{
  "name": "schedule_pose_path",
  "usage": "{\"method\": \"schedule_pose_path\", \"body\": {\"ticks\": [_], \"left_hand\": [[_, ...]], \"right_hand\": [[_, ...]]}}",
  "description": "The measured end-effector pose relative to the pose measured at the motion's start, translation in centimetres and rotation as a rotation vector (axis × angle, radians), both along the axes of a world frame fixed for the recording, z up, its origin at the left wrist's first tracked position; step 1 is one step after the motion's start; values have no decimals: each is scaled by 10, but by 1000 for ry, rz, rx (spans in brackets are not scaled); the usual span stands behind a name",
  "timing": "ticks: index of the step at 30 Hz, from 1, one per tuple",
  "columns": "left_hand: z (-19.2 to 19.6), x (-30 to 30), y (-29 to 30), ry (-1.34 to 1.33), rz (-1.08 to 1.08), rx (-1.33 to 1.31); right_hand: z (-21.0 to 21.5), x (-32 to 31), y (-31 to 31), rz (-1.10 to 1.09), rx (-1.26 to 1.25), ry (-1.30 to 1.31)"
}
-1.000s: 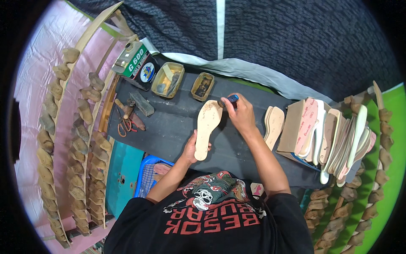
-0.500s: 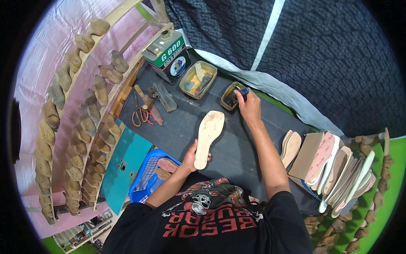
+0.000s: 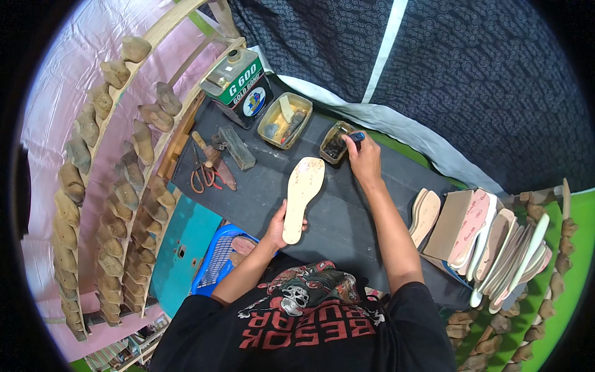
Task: Applying adhesive or sealant to shoe soles using a brush at a workbench.
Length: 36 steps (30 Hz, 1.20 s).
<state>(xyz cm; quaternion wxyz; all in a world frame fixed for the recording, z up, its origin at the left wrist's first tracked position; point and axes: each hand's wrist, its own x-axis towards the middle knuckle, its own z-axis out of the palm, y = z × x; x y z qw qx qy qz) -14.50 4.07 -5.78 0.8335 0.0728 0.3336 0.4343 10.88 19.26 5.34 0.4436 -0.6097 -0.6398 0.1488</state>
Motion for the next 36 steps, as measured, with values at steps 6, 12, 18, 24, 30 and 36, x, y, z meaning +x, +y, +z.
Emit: {"method": "schedule_pose_path", "body": {"ticks": [6, 12, 18, 24, 30, 36], "left_hand": [[4, 20, 0, -16, -52, 30], [21, 44, 3, 0, -55, 73], [23, 66, 3, -7, -129, 106], [20, 82, 0, -12, -159, 92], [16, 90, -4, 5, -246, 56], [10, 93, 1, -68, -291, 42]], "right_hand": [[18, 14, -13, -41, 4, 92], [51, 21, -55, -50, 52, 191], [56, 36, -85, -4, 46, 156], [60, 43, -123, 23, 28, 67], [54, 62, -130, -95, 51, 81], [64, 49, -156, -93, 5, 27]]}}
